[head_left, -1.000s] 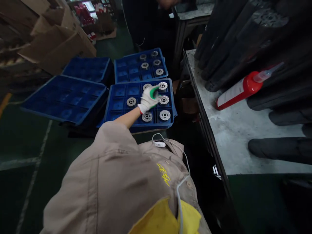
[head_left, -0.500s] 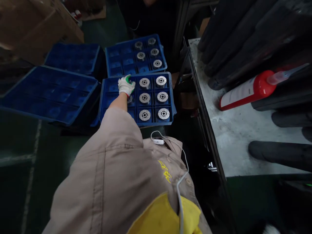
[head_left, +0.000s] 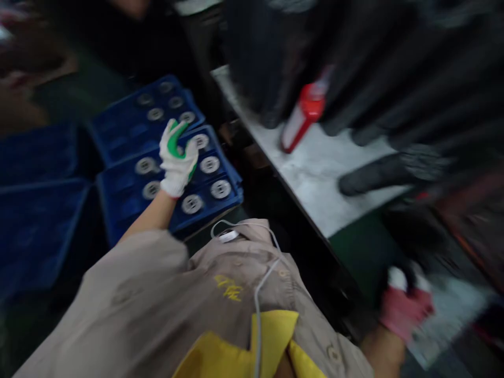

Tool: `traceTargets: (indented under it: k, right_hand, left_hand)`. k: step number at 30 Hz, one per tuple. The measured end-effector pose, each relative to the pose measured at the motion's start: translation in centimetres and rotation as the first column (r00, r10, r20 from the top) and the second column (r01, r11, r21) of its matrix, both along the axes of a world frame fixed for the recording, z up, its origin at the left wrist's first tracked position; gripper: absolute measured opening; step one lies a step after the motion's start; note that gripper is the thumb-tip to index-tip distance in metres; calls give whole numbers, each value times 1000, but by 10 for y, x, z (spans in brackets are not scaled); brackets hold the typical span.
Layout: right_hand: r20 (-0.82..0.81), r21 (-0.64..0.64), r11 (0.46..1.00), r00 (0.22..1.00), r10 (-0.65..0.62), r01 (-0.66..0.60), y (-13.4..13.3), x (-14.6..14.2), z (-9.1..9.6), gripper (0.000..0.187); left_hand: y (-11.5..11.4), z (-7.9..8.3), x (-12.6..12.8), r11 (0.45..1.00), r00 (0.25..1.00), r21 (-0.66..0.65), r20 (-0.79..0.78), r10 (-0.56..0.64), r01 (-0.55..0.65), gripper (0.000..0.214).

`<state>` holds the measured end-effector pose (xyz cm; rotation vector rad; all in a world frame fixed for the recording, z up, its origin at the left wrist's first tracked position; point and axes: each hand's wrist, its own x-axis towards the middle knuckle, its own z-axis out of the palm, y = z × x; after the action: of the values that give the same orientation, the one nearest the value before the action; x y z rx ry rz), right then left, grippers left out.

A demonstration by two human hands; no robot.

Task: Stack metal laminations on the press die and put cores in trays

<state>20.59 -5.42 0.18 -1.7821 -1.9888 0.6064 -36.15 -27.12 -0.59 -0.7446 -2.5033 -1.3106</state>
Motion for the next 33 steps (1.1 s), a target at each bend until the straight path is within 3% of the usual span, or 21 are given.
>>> traceTargets:
  k: [1, 2, 3, 5, 6, 7, 8, 10, 12, 13, 16, 18, 21, 24, 27, 29, 33]
  right_hand:
    - [-20, 49, 992, 993, -113, 114, -5, 7, -3, 51]
    - [-50, 87, 979, 982, -183, 186, -7, 10, -6, 54]
    - [-81, 115, 971, 976, -201, 209, -6, 12, -9, 57]
    - [-138, 168, 971, 980, -145, 168, -1, 12, -14, 59]
    - [-165, 194, 968, 978, -127, 158, 2, 11, -16, 58]
    - [-193, 210, 966, 975, -111, 151, 4, 10, -18, 56]
    - [-220, 217, 965, 971, -96, 145, 5, 9, -20, 53]
    - [-272, 219, 967, 960, -68, 131, 5, 7, -23, 49]
    - [-317, 220, 967, 947, -55, 129, 4, 6, -25, 47]
    - [-336, 222, 966, 941, -49, 129, 3, 5, -26, 47]
    - [-385, 236, 964, 923, -25, 124, 5, 5, -28, 49]
    - [-402, 253, 960, 916, -9, 121, 7, 4, -30, 53]
    - [-405, 273, 955, 914, 7, 114, 10, 4, -32, 54]
    - [-397, 273, 957, 918, 22, 96, 10, 4, -31, 47]
    - [-382, 262, 961, 924, 16, 92, 8, 5, -28, 45]
    - [-371, 242, 966, 929, 6, 91, 6, 5, -26, 43]
    - [-469, 133, 981, 881, -63, 141, 1, 4, -16, 44]
  left_hand:
    - [16, 11, 25, 984, 983, 24, -58, -175, 176, 43]
    - [32, 21, 48, 931, 927, 18, -95, -363, 366, 45]
    - [48, 32, 72, 839, 834, 24, -133, -536, 543, 49]
    - [83, 58, 118, 535, 522, -57, -151, -840, 843, 61]
    - [103, 71, 141, 399, 382, -116, -141, -913, 910, 69]
    - [125, 83, 162, 315, 297, -172, -123, -947, 933, 77]
    - [150, 94, 181, 285, 267, -213, -113, -957, 934, 84]
    - [204, 109, 209, 315, 280, -257, -164, -946, 914, 93]
    - [257, 115, 224, 374, 311, -269, -250, -917, 887, 91]
    - [280, 115, 228, 376, 307, -285, -259, -916, 882, 87]
    - [323, 111, 236, 364, 324, -298, -174, -930, 883, 70]
    - [322, 109, 244, 380, 335, -273, -196, -921, 884, 66]
    - [289, 106, 265, 349, 251, -220, -375, -892, 911, 69]
    - [258, 89, 297, 203, 102, -225, -392, -914, 953, 71]
    - [254, 54, 329, 73, -15, -326, -259, -966, 943, 72]
    - [262, 27, 343, 59, 8, -355, -142, -990, 933, 71]
    - [275, -8, 351, 119, 113, -317, -38, -993, 941, 75]
